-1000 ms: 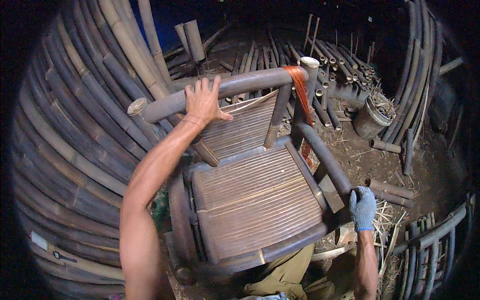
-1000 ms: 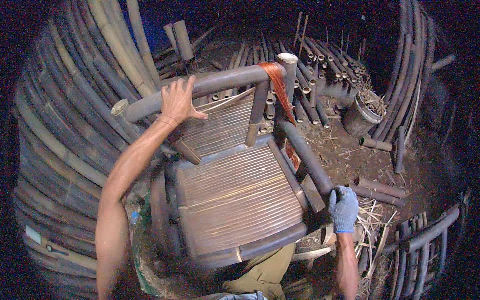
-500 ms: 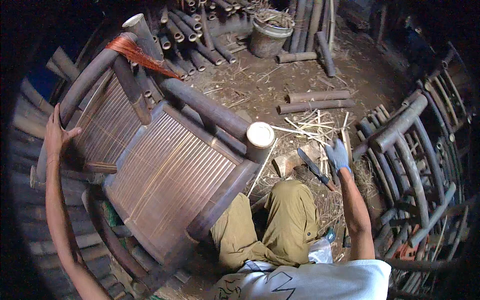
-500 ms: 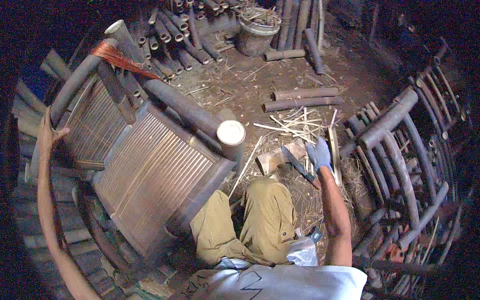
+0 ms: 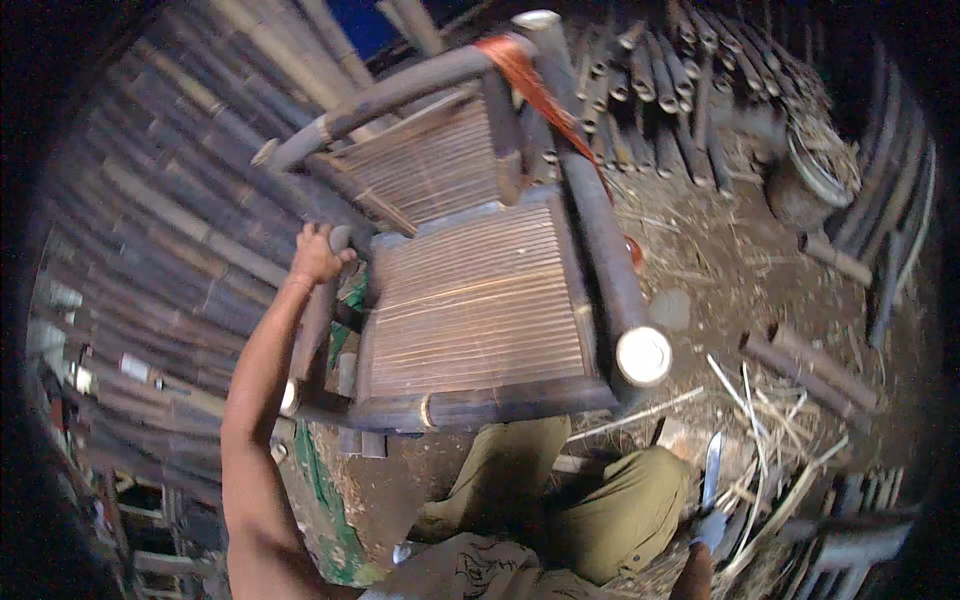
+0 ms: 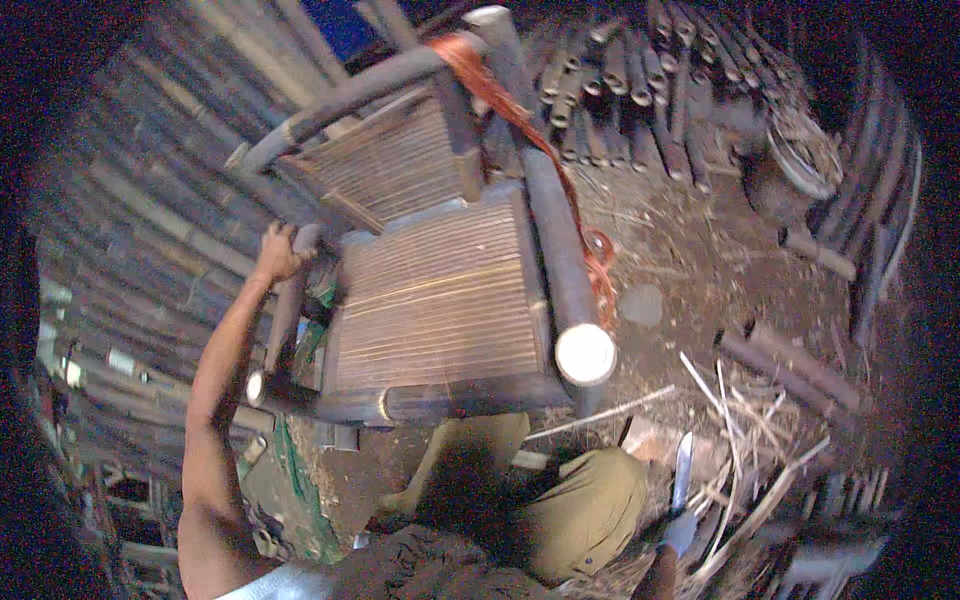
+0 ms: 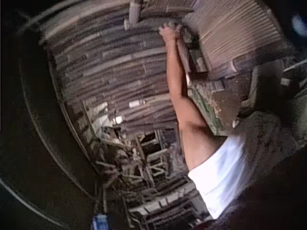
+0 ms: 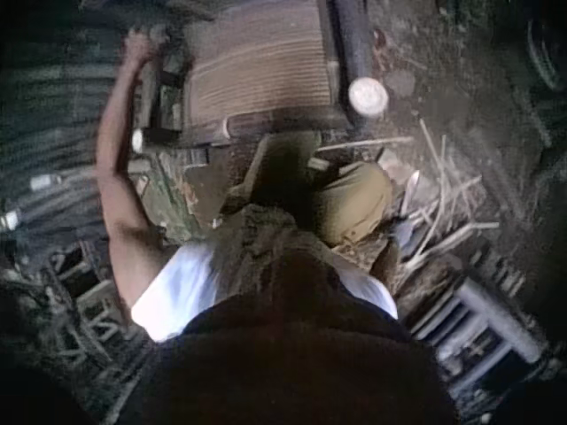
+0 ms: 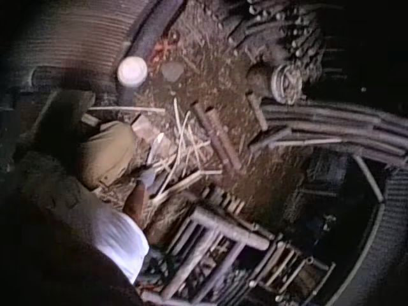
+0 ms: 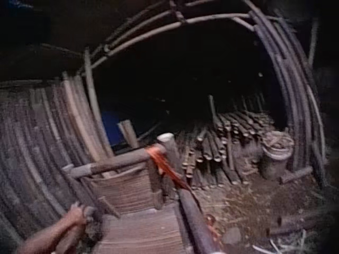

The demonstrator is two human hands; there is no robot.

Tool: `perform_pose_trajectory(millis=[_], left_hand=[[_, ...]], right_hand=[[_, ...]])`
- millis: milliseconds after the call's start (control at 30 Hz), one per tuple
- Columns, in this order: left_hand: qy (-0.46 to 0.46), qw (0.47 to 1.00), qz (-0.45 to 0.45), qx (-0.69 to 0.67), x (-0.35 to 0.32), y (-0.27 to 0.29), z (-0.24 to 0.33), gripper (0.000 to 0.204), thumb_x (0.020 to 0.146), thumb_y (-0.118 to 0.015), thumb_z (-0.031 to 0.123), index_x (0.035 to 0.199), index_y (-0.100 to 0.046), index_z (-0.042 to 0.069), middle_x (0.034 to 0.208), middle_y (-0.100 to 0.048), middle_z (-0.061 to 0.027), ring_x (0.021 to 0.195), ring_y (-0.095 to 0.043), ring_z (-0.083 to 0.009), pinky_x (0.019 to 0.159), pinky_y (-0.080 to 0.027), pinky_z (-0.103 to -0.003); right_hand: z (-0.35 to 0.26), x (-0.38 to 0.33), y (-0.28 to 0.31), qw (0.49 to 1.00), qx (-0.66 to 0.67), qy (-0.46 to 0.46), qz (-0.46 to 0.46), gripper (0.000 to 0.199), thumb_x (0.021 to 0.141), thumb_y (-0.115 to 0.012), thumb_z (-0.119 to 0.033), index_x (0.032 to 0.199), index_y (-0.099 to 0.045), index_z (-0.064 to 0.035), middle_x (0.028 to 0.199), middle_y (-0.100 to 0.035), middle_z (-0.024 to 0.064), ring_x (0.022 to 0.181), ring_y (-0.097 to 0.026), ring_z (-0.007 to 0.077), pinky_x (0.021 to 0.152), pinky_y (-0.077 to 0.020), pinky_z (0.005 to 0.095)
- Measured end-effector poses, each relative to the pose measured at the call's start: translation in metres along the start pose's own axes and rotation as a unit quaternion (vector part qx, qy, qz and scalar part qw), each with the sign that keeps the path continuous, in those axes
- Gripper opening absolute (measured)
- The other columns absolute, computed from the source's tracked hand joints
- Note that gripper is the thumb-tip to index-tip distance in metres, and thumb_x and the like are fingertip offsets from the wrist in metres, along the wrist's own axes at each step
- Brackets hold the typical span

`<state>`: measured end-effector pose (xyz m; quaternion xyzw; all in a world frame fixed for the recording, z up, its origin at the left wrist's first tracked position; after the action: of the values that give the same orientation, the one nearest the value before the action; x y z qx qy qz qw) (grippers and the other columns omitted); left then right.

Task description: The person constructs a bamboo chair by fitting thin bamboo slats into the backrest frame, trimming bamboo pieces with a knife, and securing components with wire.

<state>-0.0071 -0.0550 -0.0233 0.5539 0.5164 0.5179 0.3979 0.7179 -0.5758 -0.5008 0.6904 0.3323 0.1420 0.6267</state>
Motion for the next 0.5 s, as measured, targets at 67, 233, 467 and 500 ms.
perform_pose_trajectory(millis=[67,233,467,500], left_hand=[[0.049,0.999,-0.012,-0.012,-0.027,-0.004,-0.032,0.084,0.076,-0.078,0.047,0.137,-0.050,-0.002,0.147,-0.037,-0.0303,0.135,-0.038,-0.0458,0.112,-0.035,-0.047],[0.123,0.992,-0.005,-0.008,-0.072,0.005,-0.108,0.086,0.078,-0.078,0.044,0.142,-0.044,-0.003,0.148,-0.035,-0.0312,0.136,-0.037,-0.0446,0.112,-0.035,-0.046],[-0.030,0.970,0.236,-0.042,0.001,0.065,-0.100,0.092,0.071,-0.082,0.042,0.141,-0.043,-0.003,0.148,-0.040,-0.0233,0.138,-0.038,-0.0391,0.114,-0.033,-0.045],[-0.066,0.962,0.259,-0.047,0.020,0.073,-0.084,0.094,0.070,-0.083,0.044,0.141,-0.043,-0.003,0.148,-0.041,-0.0229,0.138,-0.038,-0.0384,0.115,-0.033,-0.045]], right_hand=[[0.020,0.014,-0.018,0.997,-0.016,-0.048,-0.065,0.030,0.085,-0.064,-0.026,0.100,-0.060,-0.0002,0.097,-0.067,0.0240,0.090,-0.065,0.0447,0.079,-0.0527,0.0518],[0.010,0.004,0.012,0.993,0.080,0.081,0.007,0.057,0.079,-0.065,-0.021,0.129,-0.050,0.0025,0.114,-0.061,0.0254,0.102,-0.060,0.0426,0.089,-0.0482,0.0475],[-0.028,0.113,0.173,0.998,-0.065,-0.021,0.007,0.037,0.093,-0.056,-0.023,0.121,-0.060,0.0004,0.100,-0.064,0.0244,0.088,-0.061,0.0402,0.083,-0.0476,0.0474],[-0.047,0.118,0.221,0.999,-0.014,0.000,0.041,0.035,0.094,-0.055,-0.024,0.119,-0.061,0.0002,0.099,-0.064,0.0249,0.087,-0.060,0.0408,0.083,-0.0472,0.0483]])
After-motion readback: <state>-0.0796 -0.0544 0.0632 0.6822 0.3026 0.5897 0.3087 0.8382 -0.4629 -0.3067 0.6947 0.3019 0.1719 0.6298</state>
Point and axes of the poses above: each hand's wrist, its own x-axis towards the middle knuckle, its own y-axis out of the back of the hand, z = x × y, the point moved 5 cm from there along x, towards the middle knuckle
